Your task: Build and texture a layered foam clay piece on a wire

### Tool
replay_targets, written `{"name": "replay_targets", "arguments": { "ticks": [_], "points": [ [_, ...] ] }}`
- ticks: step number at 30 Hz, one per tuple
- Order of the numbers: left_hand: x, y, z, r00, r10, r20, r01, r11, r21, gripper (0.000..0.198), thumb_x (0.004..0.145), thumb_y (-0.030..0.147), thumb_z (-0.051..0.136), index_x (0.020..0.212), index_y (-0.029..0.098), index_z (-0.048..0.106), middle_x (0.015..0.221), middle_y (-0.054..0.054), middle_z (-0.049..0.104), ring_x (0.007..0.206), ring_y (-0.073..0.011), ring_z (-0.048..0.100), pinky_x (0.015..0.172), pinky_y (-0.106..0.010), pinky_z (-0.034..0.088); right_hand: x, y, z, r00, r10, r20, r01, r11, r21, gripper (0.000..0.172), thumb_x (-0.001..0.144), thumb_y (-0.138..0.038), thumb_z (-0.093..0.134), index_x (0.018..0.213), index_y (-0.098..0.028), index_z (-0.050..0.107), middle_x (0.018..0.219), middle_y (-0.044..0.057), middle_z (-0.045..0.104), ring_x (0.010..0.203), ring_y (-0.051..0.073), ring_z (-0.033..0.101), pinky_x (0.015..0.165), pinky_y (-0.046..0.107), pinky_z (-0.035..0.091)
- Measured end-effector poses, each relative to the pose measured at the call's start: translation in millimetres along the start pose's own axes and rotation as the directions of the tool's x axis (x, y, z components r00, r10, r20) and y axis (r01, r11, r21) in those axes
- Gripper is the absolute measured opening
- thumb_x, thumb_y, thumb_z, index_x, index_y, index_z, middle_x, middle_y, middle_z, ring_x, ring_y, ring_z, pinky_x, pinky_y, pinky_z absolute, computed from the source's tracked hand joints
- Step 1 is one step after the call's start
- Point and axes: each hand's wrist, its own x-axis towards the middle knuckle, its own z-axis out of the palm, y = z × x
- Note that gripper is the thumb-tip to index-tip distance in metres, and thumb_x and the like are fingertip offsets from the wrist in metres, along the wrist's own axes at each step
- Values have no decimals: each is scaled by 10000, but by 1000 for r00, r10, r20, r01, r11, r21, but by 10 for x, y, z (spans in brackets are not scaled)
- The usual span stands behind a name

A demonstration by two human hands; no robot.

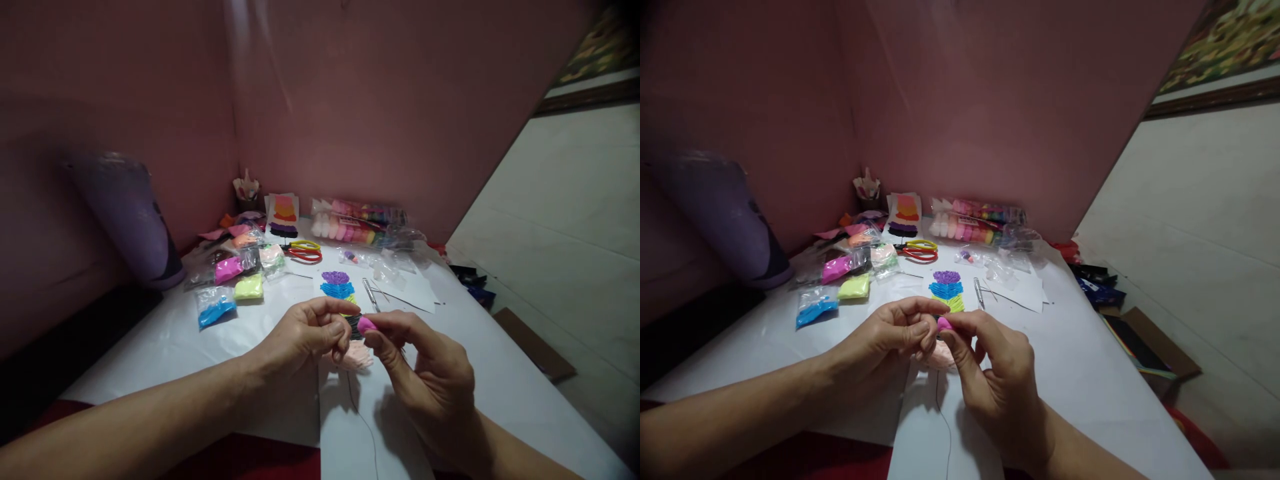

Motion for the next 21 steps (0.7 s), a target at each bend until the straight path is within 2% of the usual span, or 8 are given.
{"name": "replay_targets", "arguments": {
  "ticks": [5, 13, 21],
  "points": [
    [-13, 14, 16, 1000, -13, -18, 12, 999, -38, 304, 688, 111, 678, 988, 101, 629, 657, 11, 520, 590, -94, 469, 654, -283, 409, 3, -15, -4, 1000, -3, 2, 3, 1000, 9, 119, 872, -113, 621, 952, -197, 650, 731, -41, 647, 604, 67, 561, 538, 202, 455],
    [-25, 32, 39, 999, 5, -53, -6, 1000, -14, 456, 496, 33, 498, 922, 111, 640, 574, 26, 482, 554, -85, 376, 613, -258, 337, 11, -23, -17, 1000, -10, -5, 10, 1000, -15, 108, 873, -114, 620, 946, -189, 649, 723, -45, 640, 585, 56, 551, 524, 187, 445],
    [-20, 29, 43, 999, -7, -39, 6, 1000, -30, 507, 461, 42, 453, 925, 125, 639, 574, 14, 477, 563, -104, 390, 617, -273, 338, -7, -18, -12, 1000, -11, -7, 11, 1000, -13, 113, 873, -115, 622, 952, -192, 649, 732, -45, 652, 592, 56, 558, 527, 186, 450]
  ]
}}
